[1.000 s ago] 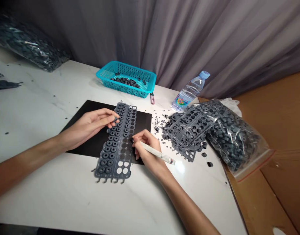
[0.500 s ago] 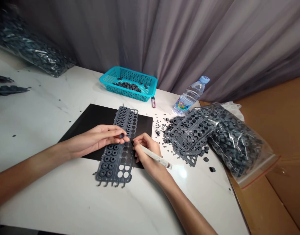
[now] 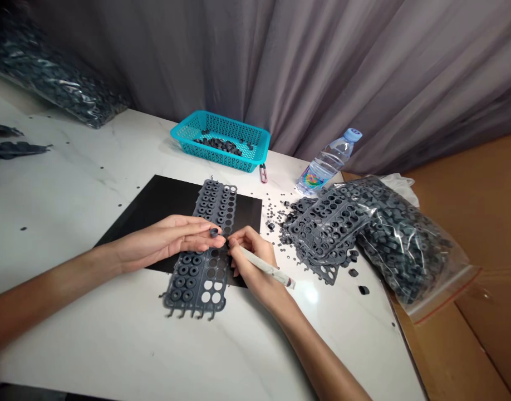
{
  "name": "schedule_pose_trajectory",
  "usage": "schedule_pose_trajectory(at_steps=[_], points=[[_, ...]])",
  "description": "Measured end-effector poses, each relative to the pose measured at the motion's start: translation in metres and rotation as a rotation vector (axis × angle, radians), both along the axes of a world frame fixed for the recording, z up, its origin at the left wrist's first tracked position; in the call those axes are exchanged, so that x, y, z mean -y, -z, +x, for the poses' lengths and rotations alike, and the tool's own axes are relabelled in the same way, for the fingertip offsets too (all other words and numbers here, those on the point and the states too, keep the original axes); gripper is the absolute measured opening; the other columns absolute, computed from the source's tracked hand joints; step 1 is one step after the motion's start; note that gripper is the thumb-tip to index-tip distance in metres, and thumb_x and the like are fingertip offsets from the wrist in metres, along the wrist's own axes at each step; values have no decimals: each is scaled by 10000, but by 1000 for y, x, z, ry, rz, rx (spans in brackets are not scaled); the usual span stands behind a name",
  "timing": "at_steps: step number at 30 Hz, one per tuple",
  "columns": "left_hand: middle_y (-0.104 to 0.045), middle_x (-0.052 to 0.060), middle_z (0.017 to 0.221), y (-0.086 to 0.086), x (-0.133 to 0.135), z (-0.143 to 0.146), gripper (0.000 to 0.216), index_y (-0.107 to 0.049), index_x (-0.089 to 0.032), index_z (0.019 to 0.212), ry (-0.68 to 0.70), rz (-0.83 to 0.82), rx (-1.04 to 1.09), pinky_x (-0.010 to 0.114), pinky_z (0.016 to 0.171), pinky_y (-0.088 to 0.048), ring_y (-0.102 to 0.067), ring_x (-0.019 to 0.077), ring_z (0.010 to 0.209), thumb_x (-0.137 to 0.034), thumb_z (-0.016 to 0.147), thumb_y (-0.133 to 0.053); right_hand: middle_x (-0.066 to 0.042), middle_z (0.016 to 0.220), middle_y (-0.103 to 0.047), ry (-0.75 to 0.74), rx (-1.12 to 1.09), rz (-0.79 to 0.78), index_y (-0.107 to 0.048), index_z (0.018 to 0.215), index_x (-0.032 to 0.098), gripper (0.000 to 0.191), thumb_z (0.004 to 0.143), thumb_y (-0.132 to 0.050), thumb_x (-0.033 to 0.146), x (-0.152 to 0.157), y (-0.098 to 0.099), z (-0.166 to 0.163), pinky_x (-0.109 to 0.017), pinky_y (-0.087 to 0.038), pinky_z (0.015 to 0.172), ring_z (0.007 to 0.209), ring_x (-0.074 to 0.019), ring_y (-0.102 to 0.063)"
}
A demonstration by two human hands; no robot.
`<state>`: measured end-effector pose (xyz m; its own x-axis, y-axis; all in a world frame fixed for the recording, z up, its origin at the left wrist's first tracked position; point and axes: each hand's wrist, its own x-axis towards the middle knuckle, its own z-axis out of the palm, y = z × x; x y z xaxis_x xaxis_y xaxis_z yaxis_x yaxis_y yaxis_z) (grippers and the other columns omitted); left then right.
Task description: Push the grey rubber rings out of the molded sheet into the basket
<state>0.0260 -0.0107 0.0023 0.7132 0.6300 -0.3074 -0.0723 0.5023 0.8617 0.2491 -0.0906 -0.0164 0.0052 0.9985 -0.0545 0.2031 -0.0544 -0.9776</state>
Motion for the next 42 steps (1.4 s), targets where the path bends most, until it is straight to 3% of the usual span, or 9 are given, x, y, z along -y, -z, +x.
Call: schedule_pose_trajectory(at_steps=[11,14,17,21,24,28,32,36,42], points=[[-791,167,1264,-3,-6,-1,345,-757,-137,1223,-7,70,-33,334,1086,-594,-745,255,1230,-405,1008,-729,35,669,-590,0,15,-11,-629,917,208,222,996,-640,415,1,0,-2,-206,-458,438,492,-109,-543],[-798,180,1224,-21,-59,14,362,-730,-125,1238,-89,355,-118,372,1091,-587,-769,257,1172,-416,1030,-677,20,727,-606,7,1,-29,-623,926,206,216,993,-628,411,1,1,-3,-201,-469,434,537,-115,-551],[-803,190,1104,-52,-135,43,367,-704,-98,1190,-274,972,-408,400,966,-618,-797,237,1014,-317,1122,-418,15,754,-606,16,-16,-29,-619,940,203,236,996,-625,432,0,4,-3,-205,-485,442,565,-120,-557],[-768,149,1173,-74,-194,70,288,-696,-151,1225,-327,1243,-536,528,1135,-436,-672,299,1222,-207,1072,-458,33,701,-570,6,5,-17,-629,943,202,252,1011,-622,445,0,8,-1,-203,-479,434,547,-118,-541],[-738,128,1274,-64,-172,68,284,-689,-165,1255,-276,1382,-565,560,1207,-297,-561,320,1336,-176,1041,-503,22,724,-596,-5,9,-12,-635,948,201,257,1017,-618,448,0,11,0,-207,-491,439,555,-120,-546],[-712,73,1268,-35,-89,40,224,-656,-204,1223,-81,1570,-549,471,1108,-407,-612,263,1195,-278,1089,-491,16,729,-615,-6,0,-2,-636,943,198,260,1012,-623,448,-1,9,0,-209,-491,434,536,-117,-544],[-641,60,1213,-3,-21,8,213,-590,-223,1218,83,1475,-630,420,985,-495,-630,244,1094,-349,1048,-586,39,699,-601,-13,-16,19,-626,976,205,222,1014,-630,423,0,5,1,-191,-448,407,472,-96,-516],[-600,63,1203,17,-3,-1,213,-562,-229,1232,131,1432,-661,444,990,-503,-611,261,1107,-333,1046,-569,43,726,-611,3,-17,30,-629,1007,212,187,1027,-622,397,2,7,5,-172,-368,371,425,-67,-460],[-603,59,1242,12,1,0,204,-567,-234,1264,190,1469,-633,452,1042,-481,-598,257,1156,-288,1071,-533,34,696,-612,-43,12,23,-697,965,186,195,1020,-641,364,3,4,6,-184,-403,426,459,-77,-523]])
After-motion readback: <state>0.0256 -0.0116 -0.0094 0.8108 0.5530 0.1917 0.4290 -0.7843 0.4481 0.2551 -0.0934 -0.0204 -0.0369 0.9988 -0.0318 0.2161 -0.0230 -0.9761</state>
